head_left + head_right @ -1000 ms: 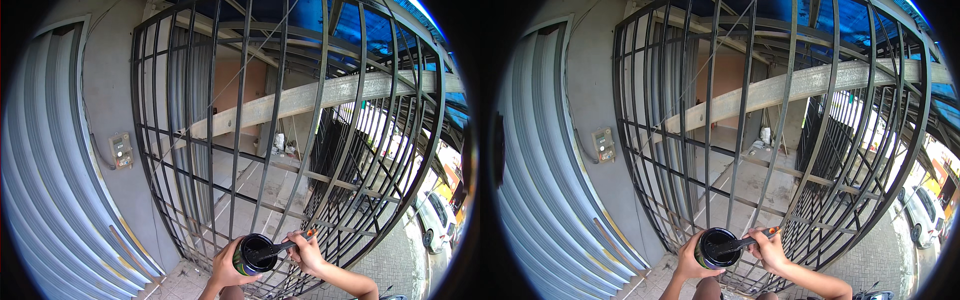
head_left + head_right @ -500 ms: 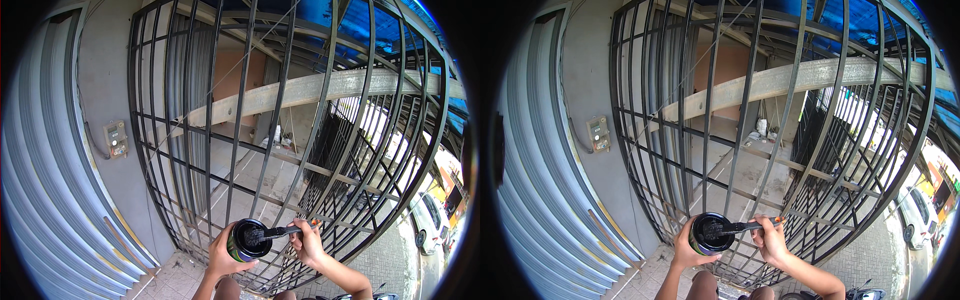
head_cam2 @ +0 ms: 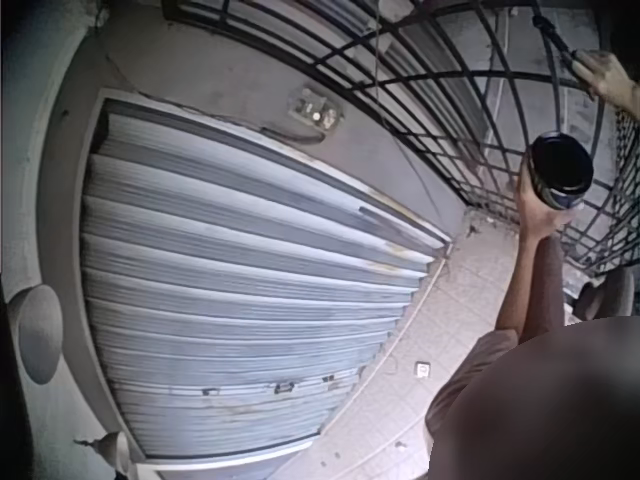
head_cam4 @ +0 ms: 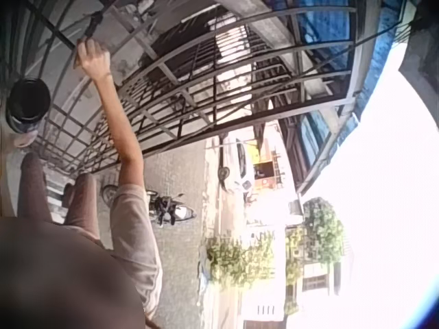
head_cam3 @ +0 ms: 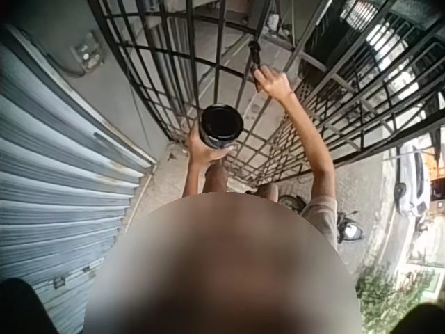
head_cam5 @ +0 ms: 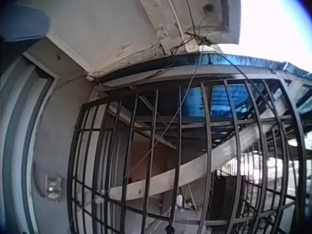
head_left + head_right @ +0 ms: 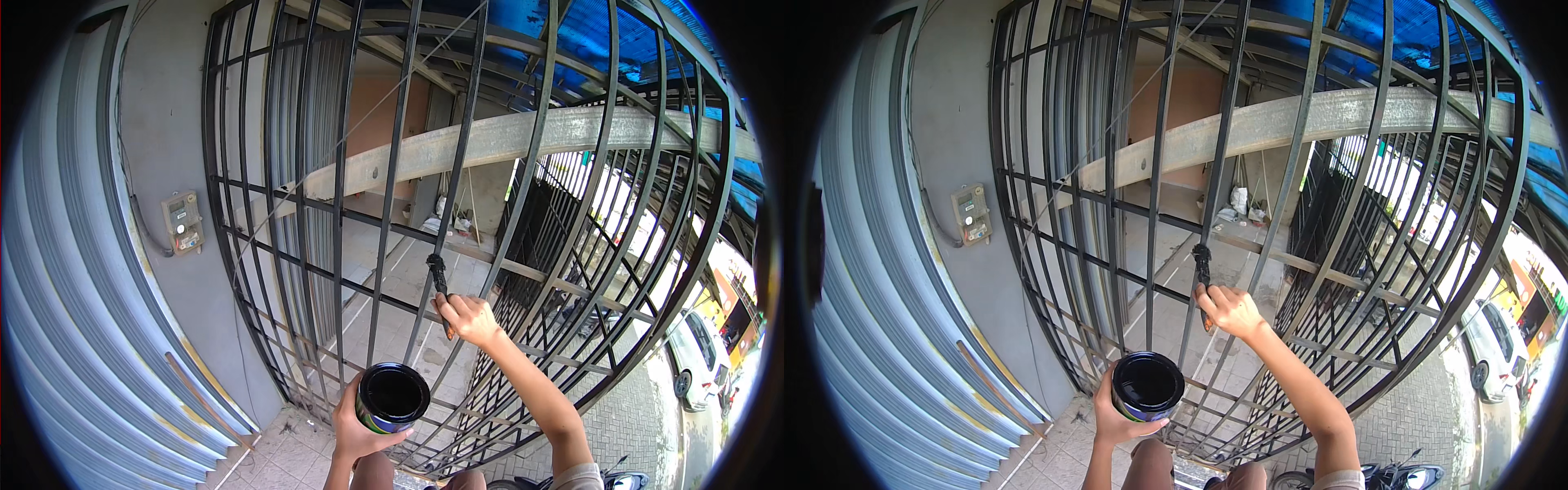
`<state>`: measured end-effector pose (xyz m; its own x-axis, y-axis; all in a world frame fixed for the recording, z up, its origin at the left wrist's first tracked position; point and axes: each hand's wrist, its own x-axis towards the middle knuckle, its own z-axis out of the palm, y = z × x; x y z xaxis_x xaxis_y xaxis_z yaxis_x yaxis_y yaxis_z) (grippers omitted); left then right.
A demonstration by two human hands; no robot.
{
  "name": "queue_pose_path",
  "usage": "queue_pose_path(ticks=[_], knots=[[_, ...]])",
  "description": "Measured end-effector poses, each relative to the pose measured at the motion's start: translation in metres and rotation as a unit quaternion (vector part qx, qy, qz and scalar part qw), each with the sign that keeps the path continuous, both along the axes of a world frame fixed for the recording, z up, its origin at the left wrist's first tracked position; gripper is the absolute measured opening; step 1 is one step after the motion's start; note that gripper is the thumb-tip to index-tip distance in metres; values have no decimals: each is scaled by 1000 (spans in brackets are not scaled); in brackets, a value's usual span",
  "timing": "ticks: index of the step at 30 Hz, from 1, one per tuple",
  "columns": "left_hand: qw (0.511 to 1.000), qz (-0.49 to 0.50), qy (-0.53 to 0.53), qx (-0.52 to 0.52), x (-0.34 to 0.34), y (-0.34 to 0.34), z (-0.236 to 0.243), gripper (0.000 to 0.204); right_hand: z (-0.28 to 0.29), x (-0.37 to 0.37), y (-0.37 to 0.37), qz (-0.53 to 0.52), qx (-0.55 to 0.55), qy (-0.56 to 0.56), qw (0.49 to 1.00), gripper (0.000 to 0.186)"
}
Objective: The person paints a metal security gate with black paint using a paint brush.
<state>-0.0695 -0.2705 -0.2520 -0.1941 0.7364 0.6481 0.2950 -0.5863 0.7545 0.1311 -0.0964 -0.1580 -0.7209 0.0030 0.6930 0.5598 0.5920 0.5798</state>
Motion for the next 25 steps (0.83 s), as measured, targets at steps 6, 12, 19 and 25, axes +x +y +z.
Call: queue_pose_path(ticks=[6, 12, 19, 25], knots=[[1000, -5, -15, -7, 0, -5, 4, 92, -35, 3, 5, -11, -138, -171, 976, 26], [1000, -5, 6, -11, -3, -7, 5, 92, 24, -2, 3, 0, -90, -43, 995, 32], [1000, -13, -11, -14, 2, -8, 5, 93, 20, 3, 11, -13, -38, -100, 994, 31], [999, -21, 2, -24, 2, -9, 1, 94, -34, 7, 15, 45, -201, -181, 962, 27]])
